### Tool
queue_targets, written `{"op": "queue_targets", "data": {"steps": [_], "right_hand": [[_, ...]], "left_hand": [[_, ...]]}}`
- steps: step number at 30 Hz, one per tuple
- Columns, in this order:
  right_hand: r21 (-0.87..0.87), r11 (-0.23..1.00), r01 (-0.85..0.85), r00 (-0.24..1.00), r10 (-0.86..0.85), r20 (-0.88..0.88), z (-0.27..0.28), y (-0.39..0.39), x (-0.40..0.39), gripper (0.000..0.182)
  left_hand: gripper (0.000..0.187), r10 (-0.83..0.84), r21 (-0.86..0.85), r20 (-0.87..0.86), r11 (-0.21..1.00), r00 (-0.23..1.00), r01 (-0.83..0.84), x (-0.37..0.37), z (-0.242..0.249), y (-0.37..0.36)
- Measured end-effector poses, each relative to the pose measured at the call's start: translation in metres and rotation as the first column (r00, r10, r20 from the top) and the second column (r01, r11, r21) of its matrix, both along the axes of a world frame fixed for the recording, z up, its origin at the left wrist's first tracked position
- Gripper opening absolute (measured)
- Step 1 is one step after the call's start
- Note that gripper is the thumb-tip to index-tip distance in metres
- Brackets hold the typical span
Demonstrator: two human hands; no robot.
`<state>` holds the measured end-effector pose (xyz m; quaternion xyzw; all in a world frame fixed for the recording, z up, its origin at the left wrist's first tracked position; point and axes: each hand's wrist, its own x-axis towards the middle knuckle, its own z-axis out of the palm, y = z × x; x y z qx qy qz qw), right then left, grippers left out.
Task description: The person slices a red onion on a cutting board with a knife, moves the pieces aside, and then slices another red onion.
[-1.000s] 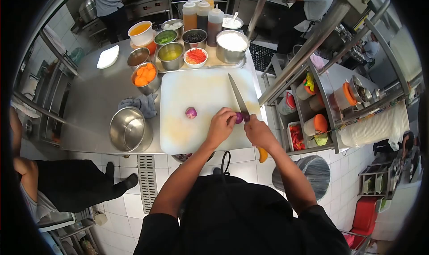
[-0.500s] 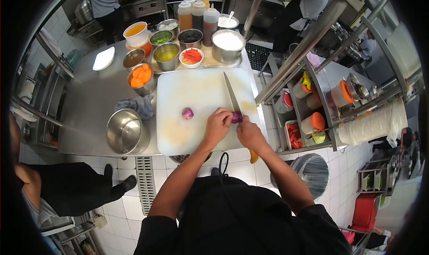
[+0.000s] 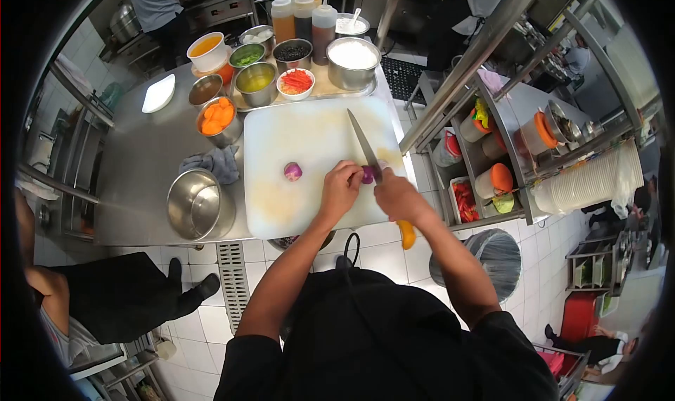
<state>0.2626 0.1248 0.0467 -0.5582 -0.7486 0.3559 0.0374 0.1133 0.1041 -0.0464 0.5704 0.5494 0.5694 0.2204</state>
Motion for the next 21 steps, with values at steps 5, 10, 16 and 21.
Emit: {"op": "queue_targets", "data": {"steps": [5, 10, 16, 21], "right_hand": [[-0.042, 0.999, 0.001, 0.999, 0.001, 0.043, 0.003, -0.001, -0.005, 0.059], [-0.082, 0.996, 0.040, 0.999, -0.038, 0.027, -0.018, 0.001, -0.003, 0.056], [-0.269, 0.960, 0.080, 0.995, -0.094, -0.038, 0.041, -0.003, -0.011, 0.057], [0.063, 0.998, 0.007, 1.000, -0.005, -0.022, -0.002, -0.007, -0.008, 0.030]], "left_hand": [[0.007, 0.014, 0.013, -0.033, 1.000, 0.999, -0.014, -0.002, 0.006, 0.001], [0.007, -0.010, -0.019, 0.011, 1.000, 1.000, 0.011, -0.001, 0.002, -0.001], [0.006, 0.000, 0.027, -0.031, 1.000, 1.000, 0.001, -0.003, 0.005, 0.001], [0.006, -0.013, -0.030, 0.005, 0.999, 1.000, 0.013, -0.002, 0.009, -0.002]]}}
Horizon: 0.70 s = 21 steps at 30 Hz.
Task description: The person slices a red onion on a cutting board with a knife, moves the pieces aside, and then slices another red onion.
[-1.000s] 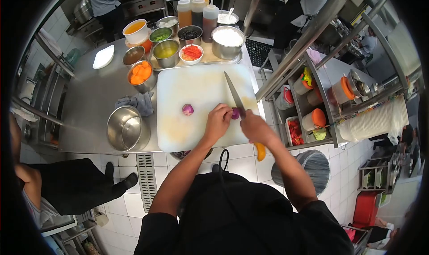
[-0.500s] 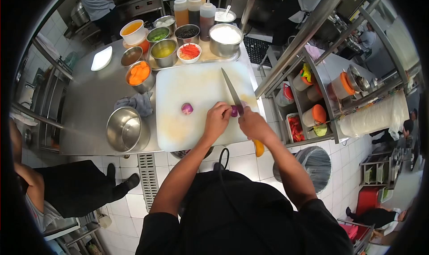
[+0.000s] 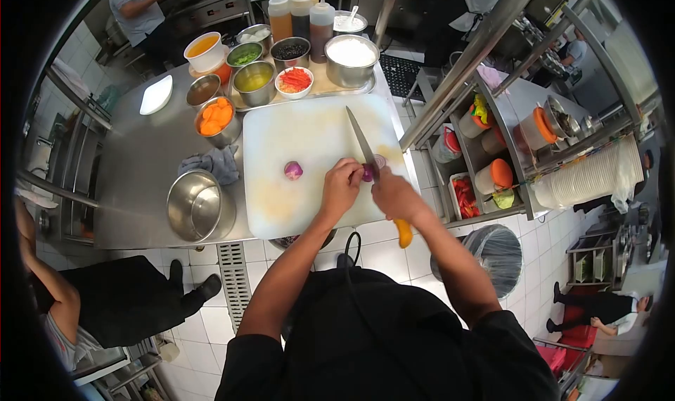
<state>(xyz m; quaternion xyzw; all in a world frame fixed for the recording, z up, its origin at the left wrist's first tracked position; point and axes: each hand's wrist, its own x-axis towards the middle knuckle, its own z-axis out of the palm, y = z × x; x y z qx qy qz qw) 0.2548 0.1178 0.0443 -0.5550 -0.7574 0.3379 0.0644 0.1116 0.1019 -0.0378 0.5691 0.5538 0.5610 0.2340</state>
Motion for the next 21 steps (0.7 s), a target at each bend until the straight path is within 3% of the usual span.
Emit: {"op": "queue_targets", "data": {"steps": [1, 5, 8, 12, 15, 18, 19, 21], "right_hand": [[0.131, 0.991, -0.034, 0.999, 0.031, 0.026, -0.025, -0.001, 0.001, 0.030], [0.236, 0.970, -0.060, 0.996, 0.045, 0.072, -0.041, 0.003, 0.003, 0.035], [-0.075, 0.997, -0.019, 1.000, 0.019, 0.004, 0.007, 0.010, 0.004, 0.037], [-0.192, 0.981, 0.017, 1.000, -0.016, 0.008, 0.045, 0.001, -0.004, 0.035], [-0.017, 1.000, -0.004, 1.000, 0.004, -0.001, -0.006, -0.001, 0.001, 0.034], [0.112, 0.994, -0.005, 0.987, -0.013, 0.158, -0.041, -0.001, -0.001, 0.062], [-0.025, 1.000, -0.002, 0.990, 0.005, 0.142, -0.027, 0.004, -0.001, 0.059], [0.139, 0.977, -0.163, 0.986, 0.166, -0.009, -0.080, 0.007, 0.008, 0.056]], "left_hand": [[0.006, 0.005, 0.023, -0.014, 1.000, 1.000, -0.004, -0.001, -0.003, 0.002], [0.008, 0.019, 0.050, -0.038, 0.999, 0.999, -0.017, -0.002, -0.011, 0.005], [0.006, 0.015, 0.064, -0.022, 0.998, 1.000, -0.014, 0.001, -0.010, 0.004], [0.005, -0.006, 0.044, 0.037, 0.999, 0.999, 0.004, 0.001, -0.009, 0.002], [0.006, -0.003, 0.045, -0.022, 0.999, 1.000, 0.004, -0.002, -0.010, 0.002], [0.005, 0.024, 0.065, -0.025, 0.998, 0.999, -0.022, 0.001, -0.012, 0.004], [0.005, 0.042, 0.070, -0.030, 0.997, 0.999, -0.040, -0.001, -0.014, 0.005], [0.006, 0.015, 0.099, -0.050, 0.995, 0.999, -0.010, -0.002, -0.017, 0.004]]}}
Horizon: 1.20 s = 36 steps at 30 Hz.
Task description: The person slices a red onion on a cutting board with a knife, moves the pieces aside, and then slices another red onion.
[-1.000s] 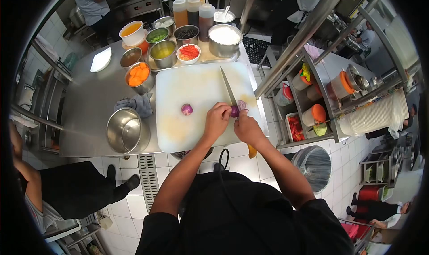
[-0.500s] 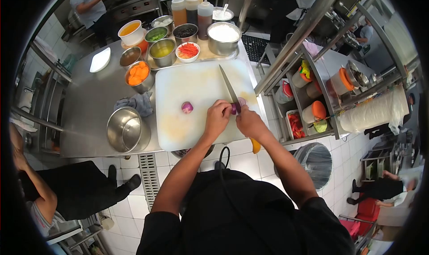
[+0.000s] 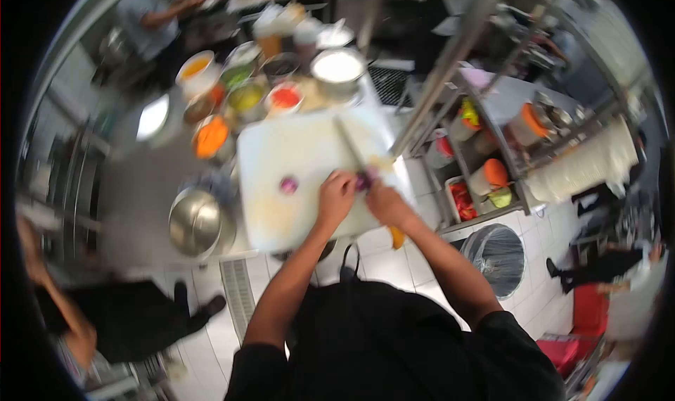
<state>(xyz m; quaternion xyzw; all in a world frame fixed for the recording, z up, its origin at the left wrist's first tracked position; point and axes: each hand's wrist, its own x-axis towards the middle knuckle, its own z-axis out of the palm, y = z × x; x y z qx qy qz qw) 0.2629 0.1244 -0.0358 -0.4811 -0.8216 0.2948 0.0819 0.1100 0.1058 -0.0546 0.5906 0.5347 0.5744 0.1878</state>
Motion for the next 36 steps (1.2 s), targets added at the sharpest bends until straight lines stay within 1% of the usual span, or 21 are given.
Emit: {"op": "queue_targets", "data": {"steps": [2, 3, 5, 6, 7, 9, 11, 12, 15, 16, 19, 22, 24, 26, 28, 29, 30, 31, 32, 33, 36], "right_hand": [[0.001, 0.999, 0.034, 0.999, -0.034, -0.027, 0.017, 0.003, 0.001, 0.047], [-0.017, 0.998, 0.060, 0.998, -0.061, -0.035, 0.025, 0.000, 0.001, 0.043], [-0.084, 0.988, 0.130, 0.989, -0.135, -0.065, 0.038, -0.006, -0.002, 0.037], [-0.012, 0.986, 0.165, 0.973, -0.165, -0.161, 0.049, -0.013, 0.000, 0.034], [-0.155, 0.962, 0.225, 0.956, -0.249, -0.154, 0.050, -0.012, -0.003, 0.032], [-0.202, 0.949, 0.241, 0.955, -0.269, -0.125, 0.079, -0.021, 0.002, 0.034], [-0.265, 0.914, 0.306, 0.919, -0.357, -0.169, 0.058, -0.015, -0.004, 0.040], [-0.232, 0.935, 0.267, 0.930, -0.313, -0.195, 0.056, -0.014, -0.001, 0.046], [-0.288, 0.924, 0.251, 0.929, -0.314, -0.197, 0.049, -0.009, 0.001, 0.046], [-0.336, 0.906, 0.259, 0.927, -0.331, -0.178, 0.065, -0.013, 0.005, 0.046], [-0.400, 0.883, 0.244, 0.924, -0.337, -0.180, 0.091, -0.020, 0.013, 0.048], [-0.255, 0.941, 0.224, 0.949, -0.270, -0.163, 0.052, -0.006, 0.002, 0.052], [-0.077, 0.979, 0.187, 0.964, -0.198, -0.177, 0.037, -0.012, 0.002, 0.048], [0.039, 0.993, 0.111, 0.983, -0.104, -0.153, 0.022, -0.010, 0.006, 0.039], [0.080, 0.996, 0.045, 0.991, -0.034, -0.132, 0.017, -0.009, 0.006, 0.032], [0.002, 0.994, 0.112, 0.986, -0.111, -0.122, 0.005, -0.002, 0.002, 0.036], [0.026, 0.989, 0.147, 0.986, -0.144, -0.089, 0.007, -0.002, 0.003, 0.041], [-0.015, 0.989, 0.149, 0.984, -0.150, -0.099, 0.010, 0.001, 0.005, 0.046], [-0.047, 0.990, 0.133, 0.989, -0.136, -0.064, 0.030, -0.002, 0.004, 0.050], [-0.224, 0.959, 0.174, 0.984, -0.176, 0.010, 0.061, -0.003, 0.002, 0.059], [-0.330, 0.926, 0.183, 0.983, -0.183, 0.032, 0.087, -0.010, 0.001, 0.067]], "left_hand": [[0.006, -0.040, -0.019, 0.000, 0.999, 0.999, 0.040, -0.002, -0.006, 0.002], [0.007, -0.032, 0.062, -0.028, 0.998, 0.999, 0.034, 0.001, 0.003, 0.001], [0.014, -0.042, -0.013, -0.112, 0.999, 0.993, 0.041, -0.006, -0.007, 0.005], [0.016, -0.067, -0.044, -0.132, 0.997, 0.989, 0.061, -0.009, -0.007, 0.009], [0.016, -0.106, -0.038, -0.065, 0.994, 0.992, 0.103, -0.008, -0.006, 0.010], [0.015, -0.193, -0.048, -0.159, 0.981, 0.968, 0.187, -0.006, 0.010, 0.010], [0.014, -0.230, 0.034, -0.302, 0.967, 0.925, 0.251, -0.013, 0.001, 0.020], [0.014, -0.230, 0.067, -0.366, 0.960, 0.902, 0.272, -0.012, 0.007, 0.024], [0.014, -0.379, -0.140, -0.327, 0.925, 0.866, 0.352, -0.021, 0.023, 0.027], [0.011, -0.381, -0.133, -0.334, 0.925, 0.862, 0.357, -0.023, 0.024, 0.031], [0.010, -0.350, -0.263, -0.386, 0.929, 0.853, 0.262, -0.032, 0.032, 0.032], [0.007, -0.196, -0.323, -0.397, 0.944, 0.897, 0.063, -0.040, 0.019, 0.027], [0.006, -0.052, -0.522, 0.147, 0.844, 0.988, 0.122, -0.031, 0.004, 0.019], [0.012, -0.045, -0.490, 0.292, 0.851, 0.955, 0.190, -0.023, -0.010, 0.012], [0.022, 0.004, -0.446, 0.151, 0.893, 0.989, 0.064, -0.006, 0.009, -0.002], [0.026, 0.054, -0.458, 0.179, 0.889, 0.982, 0.034, -0.004, 0.004, -0.002], [0.023, 0.128, -0.486, 0.061, 0.870, 0.990, -0.083, 0.002, 0.019, -0.004], [0.021, 0.160, -0.488, 0.197, 0.872, 0.967, -0.045, 0.006, 0.020, -0.004], [0.019, 0.190, -0.472, 0.179, 0.877, 0.965, -0.085, 0.005, 0.011, -0.001], [0.017, 0.188, -0.500, 0.195, 0.864, 0.963, -0.068, 0.004, 0.009, 0.001], [0.018, 0.164, -0.521, 0.275, 0.853, 0.947, 0.004, 0.008, 0.035, -0.013]]}}
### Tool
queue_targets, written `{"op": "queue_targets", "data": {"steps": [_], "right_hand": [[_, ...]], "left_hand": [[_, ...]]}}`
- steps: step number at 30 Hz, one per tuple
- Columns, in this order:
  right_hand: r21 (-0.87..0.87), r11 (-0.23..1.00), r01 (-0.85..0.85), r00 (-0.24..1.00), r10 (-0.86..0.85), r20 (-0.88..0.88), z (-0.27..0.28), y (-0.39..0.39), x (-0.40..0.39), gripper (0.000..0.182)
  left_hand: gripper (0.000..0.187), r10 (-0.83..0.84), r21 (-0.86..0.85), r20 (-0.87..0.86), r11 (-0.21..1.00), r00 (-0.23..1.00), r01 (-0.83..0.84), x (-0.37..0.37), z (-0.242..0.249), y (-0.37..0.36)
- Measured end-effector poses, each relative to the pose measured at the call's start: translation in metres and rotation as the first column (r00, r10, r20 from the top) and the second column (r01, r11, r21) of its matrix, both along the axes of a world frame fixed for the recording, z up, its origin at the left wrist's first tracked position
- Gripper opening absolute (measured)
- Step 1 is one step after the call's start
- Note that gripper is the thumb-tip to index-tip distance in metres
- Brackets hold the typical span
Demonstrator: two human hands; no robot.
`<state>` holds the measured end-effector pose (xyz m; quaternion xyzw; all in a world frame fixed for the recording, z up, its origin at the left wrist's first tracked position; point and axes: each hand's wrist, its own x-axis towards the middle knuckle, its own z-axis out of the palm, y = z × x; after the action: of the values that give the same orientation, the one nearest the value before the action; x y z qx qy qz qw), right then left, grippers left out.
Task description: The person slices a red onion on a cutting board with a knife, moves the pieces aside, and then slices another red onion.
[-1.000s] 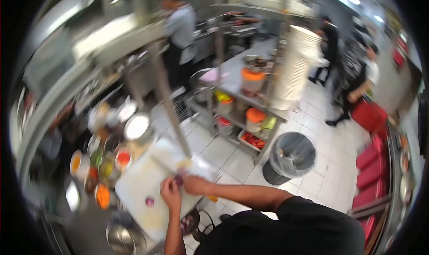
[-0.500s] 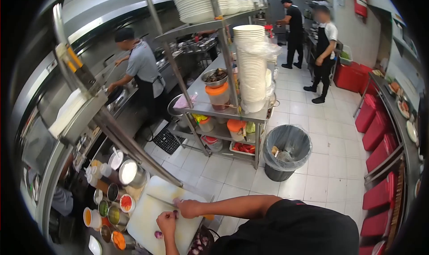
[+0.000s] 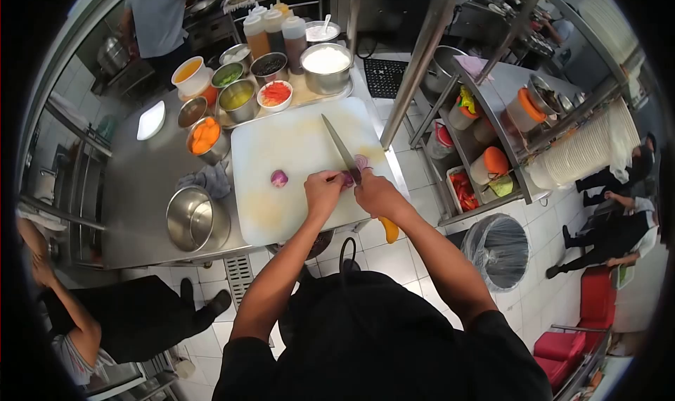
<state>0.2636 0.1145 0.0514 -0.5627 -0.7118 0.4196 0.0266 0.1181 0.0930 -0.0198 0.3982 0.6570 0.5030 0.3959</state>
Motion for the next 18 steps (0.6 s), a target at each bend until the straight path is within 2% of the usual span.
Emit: {"op": "queue_targets", "data": {"steps": [2, 5, 7, 8, 11, 14, 17, 18], "right_hand": [[-0.094, 0.995, 0.022, 0.999, -0.019, 0.029, 0.020, -0.001, -0.003, 0.070], [-0.103, 0.994, 0.022, 0.999, -0.018, 0.039, 0.030, -0.003, -0.005, 0.068], [0.111, 0.994, -0.021, 0.998, 0.014, 0.063, -0.004, -0.004, -0.003, 0.037], [0.217, 0.975, -0.047, 0.997, 0.031, 0.074, -0.024, -0.003, -0.002, 0.028], [0.490, 0.865, -0.106, 0.993, 0.070, 0.091, -0.061, -0.001, -0.004, 0.030], [0.262, 0.957, -0.123, 0.984, 0.083, 0.161, -0.039, 0.009, -0.006, 0.062], [0.029, 1.000, -0.008, 0.998, 0.006, 0.063, 0.014, 0.003, -0.011, 0.032], [0.043, 0.999, 0.012, 1.000, -0.013, 0.028, 0.018, -0.005, -0.013, 0.031]], "left_hand": [[0.018, -0.009, 0.021, 0.016, 1.000, 1.000, 0.008, -0.001, -0.008, 0.002], [0.017, 0.011, 0.012, 0.061, 1.000, 0.998, -0.012, 0.002, 0.000, -0.002], [0.017, 0.007, 0.052, 0.093, 0.999, 0.996, -0.012, 0.003, 0.002, -0.004], [0.017, 0.006, 0.073, 0.107, 0.997, 0.994, -0.014, 0.003, 0.002, -0.005], [0.017, 0.014, 0.125, 0.181, 0.991, 0.983, -0.037, 0.003, -0.018, -0.002], [0.016, -0.005, 0.198, 0.057, 0.980, 0.998, -0.006, 0.002, -0.013, -0.005], [0.018, -0.018, 0.115, 0.096, 0.993, 0.995, 0.007, 0.000, -0.004, -0.008], [0.018, -0.008, 0.114, 0.077, 0.993, 0.997, 0.000, 0.001, -0.007, -0.009]]}}
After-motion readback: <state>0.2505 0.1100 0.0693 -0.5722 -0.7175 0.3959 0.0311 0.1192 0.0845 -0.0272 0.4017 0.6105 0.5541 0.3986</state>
